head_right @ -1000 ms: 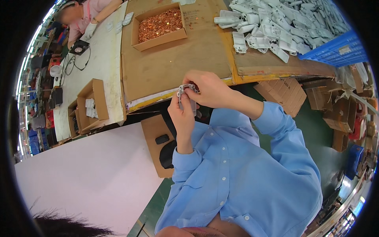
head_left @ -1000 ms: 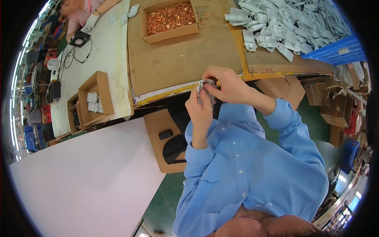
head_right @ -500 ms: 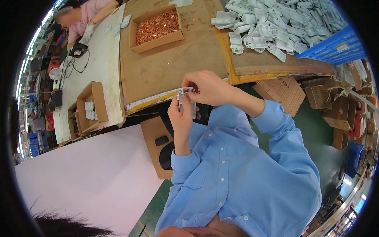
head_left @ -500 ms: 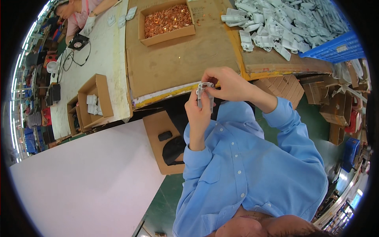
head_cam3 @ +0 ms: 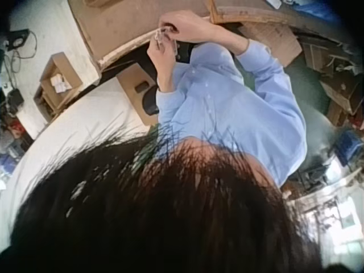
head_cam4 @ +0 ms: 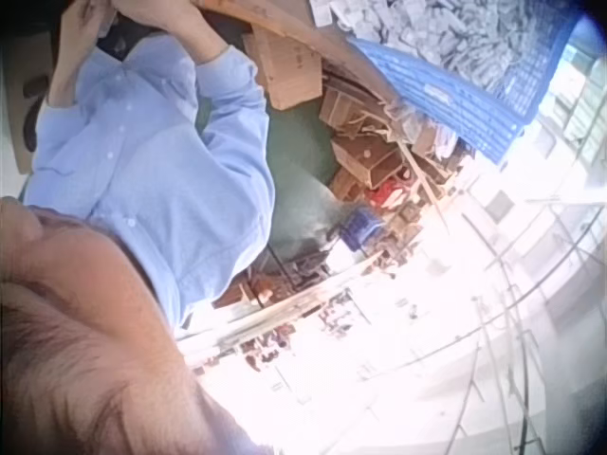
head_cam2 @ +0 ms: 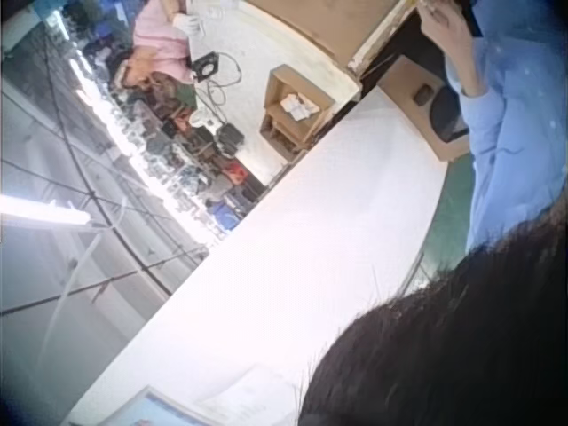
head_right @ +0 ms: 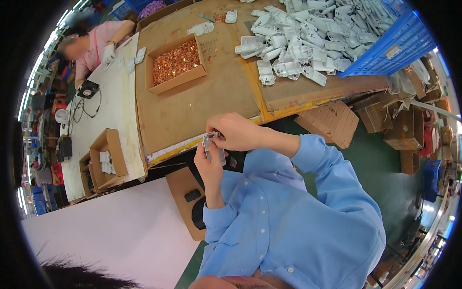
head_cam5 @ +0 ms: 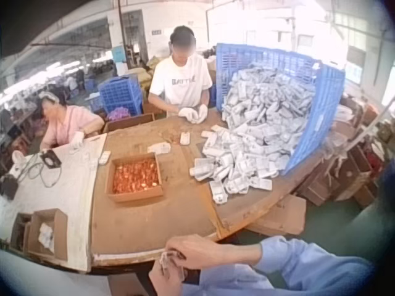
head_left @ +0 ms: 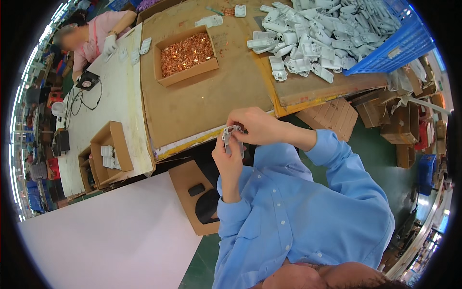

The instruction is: Assembling small electrical components by inserting metal pins into plastic housings.

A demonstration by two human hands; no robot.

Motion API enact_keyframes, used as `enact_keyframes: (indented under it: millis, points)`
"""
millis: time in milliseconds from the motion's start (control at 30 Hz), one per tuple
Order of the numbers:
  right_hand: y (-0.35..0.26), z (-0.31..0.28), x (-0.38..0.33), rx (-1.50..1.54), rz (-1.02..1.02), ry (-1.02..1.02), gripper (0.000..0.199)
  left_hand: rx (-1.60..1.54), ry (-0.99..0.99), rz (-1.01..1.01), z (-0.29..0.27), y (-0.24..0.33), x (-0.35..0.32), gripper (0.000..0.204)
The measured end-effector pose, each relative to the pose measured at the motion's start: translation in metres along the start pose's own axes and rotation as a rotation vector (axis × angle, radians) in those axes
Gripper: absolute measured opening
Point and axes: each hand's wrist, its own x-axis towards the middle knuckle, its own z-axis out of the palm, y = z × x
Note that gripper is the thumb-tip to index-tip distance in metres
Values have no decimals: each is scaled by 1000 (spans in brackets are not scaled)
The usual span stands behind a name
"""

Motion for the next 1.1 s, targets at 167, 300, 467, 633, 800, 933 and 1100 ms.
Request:
enact_keyframes:
  millis: [167,300,467,633,800,933,1100]
  points:
    - [16,12,11,-14,-80,86,22,291,-28,181,-41,-25,5,22]
    - [33,-5,7,-120,-72,181,33,269,137,22,-82,-14,27,20]
    - [107,-66,-5,-868,63,483,33,441,570,271,-195,-1,112,26]
    - [125,-76,-27,-925,59,276,28,708,673,7,-266,-13,216,39]
    - [111,-61,-35,-834,-124,262,19,824,717,260,-271,-17,273,50]
    - [79,-49,-33,-732,-294,382,26,432,543,383,-213,10,254,60]
    - [29,-27,-4,-453,-474,338,28,298,-119,65,-115,14,137,40]
